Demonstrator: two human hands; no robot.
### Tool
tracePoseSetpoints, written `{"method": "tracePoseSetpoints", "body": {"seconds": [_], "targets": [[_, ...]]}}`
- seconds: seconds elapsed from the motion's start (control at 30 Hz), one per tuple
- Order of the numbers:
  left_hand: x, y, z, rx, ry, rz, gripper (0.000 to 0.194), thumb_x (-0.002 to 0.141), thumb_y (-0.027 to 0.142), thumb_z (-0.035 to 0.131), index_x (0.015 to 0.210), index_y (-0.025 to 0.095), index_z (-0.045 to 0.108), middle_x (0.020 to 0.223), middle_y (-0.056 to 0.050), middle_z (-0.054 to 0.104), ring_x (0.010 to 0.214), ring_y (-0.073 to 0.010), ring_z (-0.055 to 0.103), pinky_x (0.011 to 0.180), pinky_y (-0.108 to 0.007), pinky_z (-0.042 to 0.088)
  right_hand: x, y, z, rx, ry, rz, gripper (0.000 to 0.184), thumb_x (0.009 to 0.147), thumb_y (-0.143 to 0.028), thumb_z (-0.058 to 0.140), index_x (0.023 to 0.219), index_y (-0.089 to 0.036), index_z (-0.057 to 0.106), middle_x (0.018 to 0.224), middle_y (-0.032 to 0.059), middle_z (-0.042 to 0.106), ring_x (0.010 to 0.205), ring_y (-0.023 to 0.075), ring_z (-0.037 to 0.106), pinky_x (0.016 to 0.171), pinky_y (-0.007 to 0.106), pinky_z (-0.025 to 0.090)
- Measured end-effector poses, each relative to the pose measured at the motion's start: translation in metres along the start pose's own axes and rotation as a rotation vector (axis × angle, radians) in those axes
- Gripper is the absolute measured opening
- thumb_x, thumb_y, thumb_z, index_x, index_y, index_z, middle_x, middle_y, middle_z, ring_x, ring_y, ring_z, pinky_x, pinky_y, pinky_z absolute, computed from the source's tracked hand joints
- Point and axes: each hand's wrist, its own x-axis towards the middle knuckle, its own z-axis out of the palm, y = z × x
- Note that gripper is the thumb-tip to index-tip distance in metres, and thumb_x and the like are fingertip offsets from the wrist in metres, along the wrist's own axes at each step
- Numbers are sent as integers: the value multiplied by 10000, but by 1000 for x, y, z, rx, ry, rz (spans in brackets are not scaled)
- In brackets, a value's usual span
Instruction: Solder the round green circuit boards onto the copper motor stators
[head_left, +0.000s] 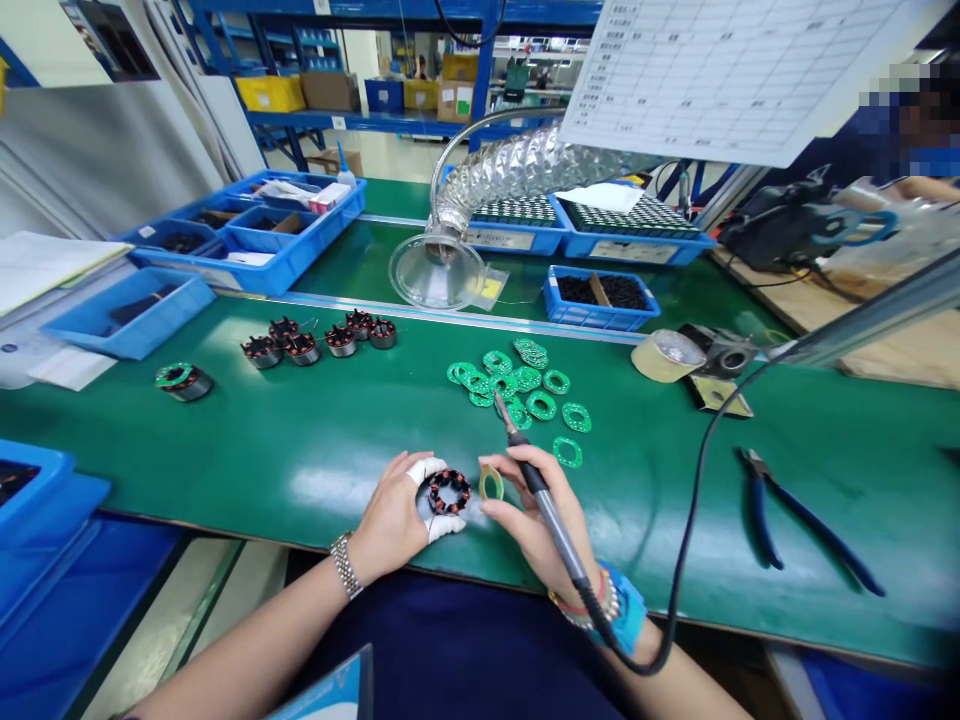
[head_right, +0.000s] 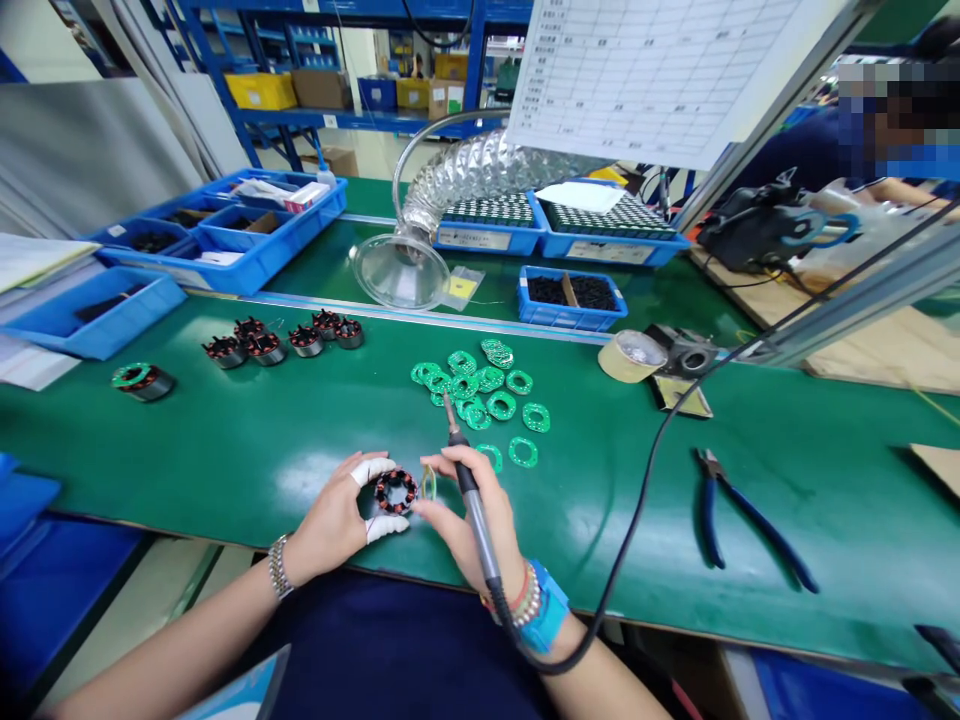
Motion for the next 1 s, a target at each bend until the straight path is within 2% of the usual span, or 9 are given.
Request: {"method": "tracePoseSetpoints", "body": {"seconds": [0.1,0.2,0.3,0.4,0.63,0.77,0.93,1.0], "targets": [[0,0,0,-17,-17,1,486,653,383,688,1064,201,505,1090,-93,568,1066,-253,496,966,-491,345,7,-5,9,-300,-88,-170,430,753,-256,650,1134,-255,449,1059,70,599,975,203,579,881,358,465],[-1,-2,1,-29,-16,23,490,633,254,689,1074,189,486,1088,-93,573,1085,-245,488,1003,-490,302,10,-9,16,-376,-240,-321,439,772,-279,627,1173,-239,451,1065,83,585,978,213,560,844,347,481],[-1,-3,2,-39,-12,28,517,607,213,686,1080,189,478,1088,-94,573,1089,-247,484,1001,-486,307,12,-8,20,-356,-291,-306,459,766,-319,630,1177,-229,447,1063,84,586,957,210,565,834,342,485],[0,-2,1,-33,-19,15,520,597,232,690,1075,201,488,1098,-88,568,1079,-251,491,997,-490,308,15,-6,19,-341,-302,-251,482,748,-354,643,1172,-239,443,1047,70,601,935,198,588,838,325,487],[1,0,0,-15,-43,6,453,646,305,673,1047,190,497,1098,-110,568,1078,-253,493,999,-489,300,28,-14,13,-323,-390,-243,523,740,-342,655,1191,-253,406,1045,58,606,967,189,593,861,305,482],[0,-2,0,-19,-40,6,533,646,390,685,1094,189,477,1115,-116,562,1067,-254,503,1003,-500,291,23,-21,8,-324,-374,-235,530,718,-339,678,1171,-257,416,1020,46,620,938,181,605,840,287,491],[-1,-3,1,14,-41,-1,535,653,473,663,1062,162,514,1109,-141,561,1086,-267,494,999,-490,310,17,-14,4,-363,-192,-172,578,697,-310,703,1179,-267,388,1010,39,628,921,179,610,832,293,491],[0,-2,1,16,-40,-5,531,657,461,662,1078,175,511,1119,-127,556,1087,-261,493,1001,-485,308,18,-11,6,-383,-190,-166,579,704,-304,698,1189,-264,384,1020,45,622,929,186,604,838,305,486]]}}
